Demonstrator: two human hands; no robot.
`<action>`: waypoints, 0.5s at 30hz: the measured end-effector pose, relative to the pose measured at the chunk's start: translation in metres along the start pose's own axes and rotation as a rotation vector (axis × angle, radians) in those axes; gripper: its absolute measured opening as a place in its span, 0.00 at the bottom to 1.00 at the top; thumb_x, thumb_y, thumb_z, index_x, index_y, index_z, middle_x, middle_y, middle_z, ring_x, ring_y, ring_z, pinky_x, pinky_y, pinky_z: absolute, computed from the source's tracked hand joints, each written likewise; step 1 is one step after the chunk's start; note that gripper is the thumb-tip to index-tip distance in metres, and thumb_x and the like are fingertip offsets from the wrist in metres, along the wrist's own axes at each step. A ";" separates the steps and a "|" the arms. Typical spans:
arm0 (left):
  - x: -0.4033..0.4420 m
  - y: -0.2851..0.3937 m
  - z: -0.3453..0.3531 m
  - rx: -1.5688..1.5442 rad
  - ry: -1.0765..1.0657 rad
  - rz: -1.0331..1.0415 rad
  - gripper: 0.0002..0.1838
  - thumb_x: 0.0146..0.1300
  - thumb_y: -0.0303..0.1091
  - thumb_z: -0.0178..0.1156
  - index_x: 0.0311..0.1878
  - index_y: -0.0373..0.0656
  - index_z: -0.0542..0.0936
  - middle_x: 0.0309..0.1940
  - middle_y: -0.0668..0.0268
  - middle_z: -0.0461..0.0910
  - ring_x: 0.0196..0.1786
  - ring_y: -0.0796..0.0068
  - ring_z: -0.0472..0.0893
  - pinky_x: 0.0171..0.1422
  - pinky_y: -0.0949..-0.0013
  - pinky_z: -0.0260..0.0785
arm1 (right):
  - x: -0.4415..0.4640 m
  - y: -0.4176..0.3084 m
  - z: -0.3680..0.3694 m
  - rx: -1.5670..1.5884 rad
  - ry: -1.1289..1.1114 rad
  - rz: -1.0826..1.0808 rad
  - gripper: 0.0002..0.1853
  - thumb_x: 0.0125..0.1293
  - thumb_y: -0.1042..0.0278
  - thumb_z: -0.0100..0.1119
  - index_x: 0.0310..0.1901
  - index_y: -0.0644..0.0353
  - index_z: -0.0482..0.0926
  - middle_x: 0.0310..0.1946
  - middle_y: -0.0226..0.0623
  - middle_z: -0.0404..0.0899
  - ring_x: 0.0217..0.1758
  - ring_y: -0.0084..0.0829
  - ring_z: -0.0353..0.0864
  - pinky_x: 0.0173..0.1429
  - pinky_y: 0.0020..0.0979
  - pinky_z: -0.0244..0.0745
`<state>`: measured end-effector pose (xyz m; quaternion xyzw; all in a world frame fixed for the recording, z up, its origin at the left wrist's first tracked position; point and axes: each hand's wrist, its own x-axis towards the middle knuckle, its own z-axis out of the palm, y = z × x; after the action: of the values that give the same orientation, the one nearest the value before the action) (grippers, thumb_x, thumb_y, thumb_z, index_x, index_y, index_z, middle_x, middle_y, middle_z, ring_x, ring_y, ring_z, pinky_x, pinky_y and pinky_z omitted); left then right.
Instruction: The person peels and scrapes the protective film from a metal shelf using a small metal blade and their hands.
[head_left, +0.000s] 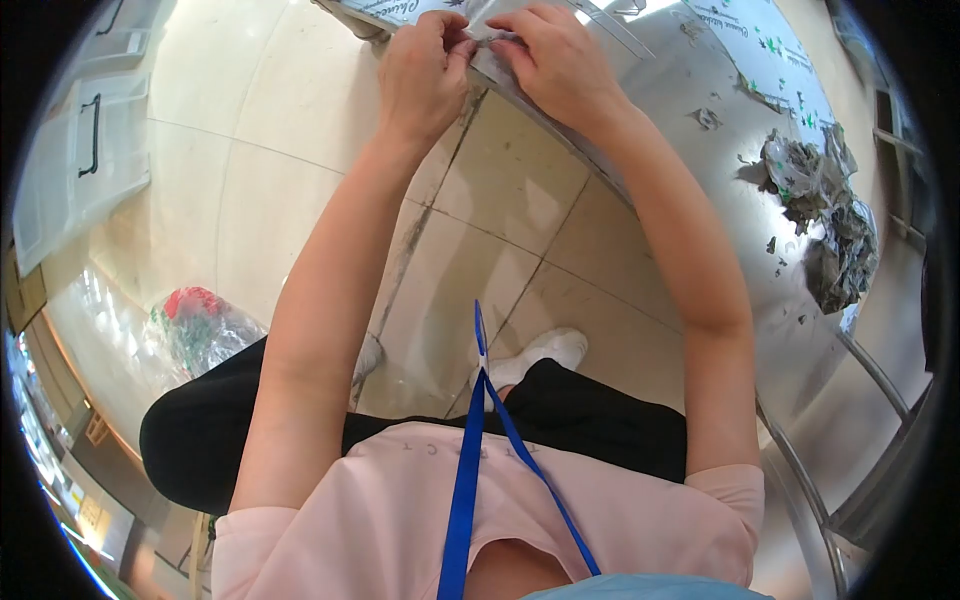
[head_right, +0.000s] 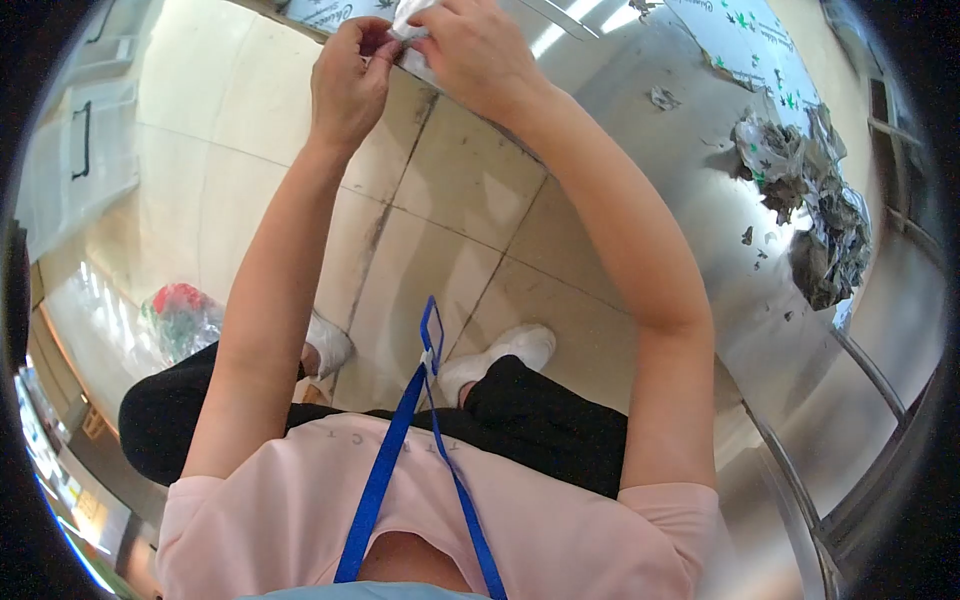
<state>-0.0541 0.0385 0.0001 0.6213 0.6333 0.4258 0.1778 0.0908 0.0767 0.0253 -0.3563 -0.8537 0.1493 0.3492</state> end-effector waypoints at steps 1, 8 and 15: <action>0.000 -0.001 0.001 -0.049 0.004 -0.029 0.10 0.56 0.27 0.59 0.42 0.37 0.75 0.31 0.59 0.80 0.35 0.64 0.80 0.40 0.65 0.71 | 0.002 0.003 0.006 0.059 -0.040 0.021 0.04 0.56 0.71 0.54 0.29 0.63 0.74 0.29 0.44 0.72 0.37 0.47 0.72 0.41 0.42 0.69; 0.000 -0.017 0.005 -0.061 0.021 -0.018 0.10 0.60 0.25 0.56 0.44 0.36 0.69 0.33 0.59 0.78 0.33 0.61 0.78 0.41 0.67 0.71 | 0.013 0.023 0.024 0.101 -0.124 -0.083 0.03 0.55 0.72 0.53 0.29 0.62 0.73 0.30 0.46 0.71 0.38 0.47 0.71 0.44 0.41 0.67; -0.004 -0.009 -0.003 -0.332 0.069 -0.174 0.11 0.58 0.26 0.58 0.42 0.34 0.70 0.29 0.59 0.76 0.31 0.71 0.76 0.37 0.72 0.69 | 0.025 0.012 0.017 0.140 -0.188 -0.058 0.03 0.55 0.73 0.52 0.29 0.63 0.73 0.30 0.46 0.71 0.38 0.47 0.71 0.43 0.40 0.68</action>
<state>-0.0618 0.0353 -0.0065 0.5113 0.6112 0.5286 0.2925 0.0727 0.1029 0.0193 -0.2904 -0.8802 0.2310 0.2959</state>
